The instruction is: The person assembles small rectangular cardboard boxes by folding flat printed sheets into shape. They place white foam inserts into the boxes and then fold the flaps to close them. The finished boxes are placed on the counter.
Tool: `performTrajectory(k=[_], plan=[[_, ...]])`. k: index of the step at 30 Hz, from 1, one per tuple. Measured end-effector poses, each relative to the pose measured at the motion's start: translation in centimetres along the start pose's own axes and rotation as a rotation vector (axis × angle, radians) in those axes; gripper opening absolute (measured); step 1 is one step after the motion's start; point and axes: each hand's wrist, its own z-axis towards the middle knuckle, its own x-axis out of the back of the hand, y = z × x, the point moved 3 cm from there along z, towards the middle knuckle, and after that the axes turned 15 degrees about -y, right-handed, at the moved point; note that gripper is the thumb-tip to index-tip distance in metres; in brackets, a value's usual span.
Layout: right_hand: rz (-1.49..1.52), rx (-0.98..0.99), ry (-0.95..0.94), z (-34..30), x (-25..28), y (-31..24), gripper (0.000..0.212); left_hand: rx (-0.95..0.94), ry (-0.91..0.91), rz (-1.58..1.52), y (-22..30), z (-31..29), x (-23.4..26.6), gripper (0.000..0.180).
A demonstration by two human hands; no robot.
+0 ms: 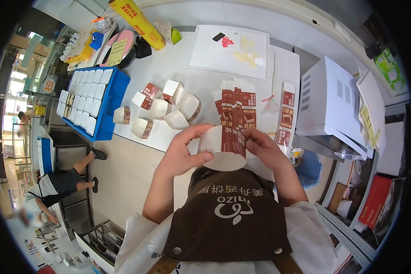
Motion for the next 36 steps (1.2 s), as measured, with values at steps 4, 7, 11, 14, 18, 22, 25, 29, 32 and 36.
performTrajectory(k=[4, 7, 11, 14, 18, 22, 25, 29, 32, 36], plan=[[0.114, 0.107, -0.148, 0.1, -0.5, 0.2, 0.027, -0.022, -0.062, -0.193, -0.7, 0.2, -1.2, 0.068], [0.149, 0.110, -0.152, 0.6, -1.1, 0.4, 0.029, 0.007, -0.142, -0.128, -1.1, 0.4, -1.8, 0.069], [0.216, 0.067, -0.062, 1.0, -1.4, 0.9, 0.029, -0.043, -0.096, -0.295, -1.9, 0.8, -1.5, 0.068], [0.190, 0.143, -0.098, 1.1, -1.2, 1.5, 0.028, -0.068, 0.036, -0.466, -3.7, 0.8, -0.7, 0.070], [0.096, 0.071, -0.134, 0.7, -0.7, 1.8, 0.022, -0.064, 0.084, -0.701, -4.4, 0.3, -0.6, 0.075], [0.155, 0.160, -0.043, 1.2, -0.6, 1.6, 0.018, -0.051, 0.211, -0.518, -3.5, 1.0, -0.7, 0.079], [-0.023, 0.048, -0.021, 1.4, -1.5, -0.6, 0.016, -0.167, 0.295, -0.224, -2.9, 1.2, 0.0, 0.076], [-0.237, 0.103, -0.036, 1.6, -2.1, -0.9, 0.014, -0.158, 0.143, -0.097, -0.8, 1.3, -1.0, 0.055], [-0.402, 0.110, 0.075, 1.8, -2.3, -1.3, 0.016, -0.036, 0.135, -0.072, -0.2, 1.6, -2.2, 0.039], [-0.442, 0.082, 0.114, 2.1, -2.2, -0.6, 0.018, 0.024, 0.182, -0.166, -1.8, 1.6, -2.5, 0.037]])
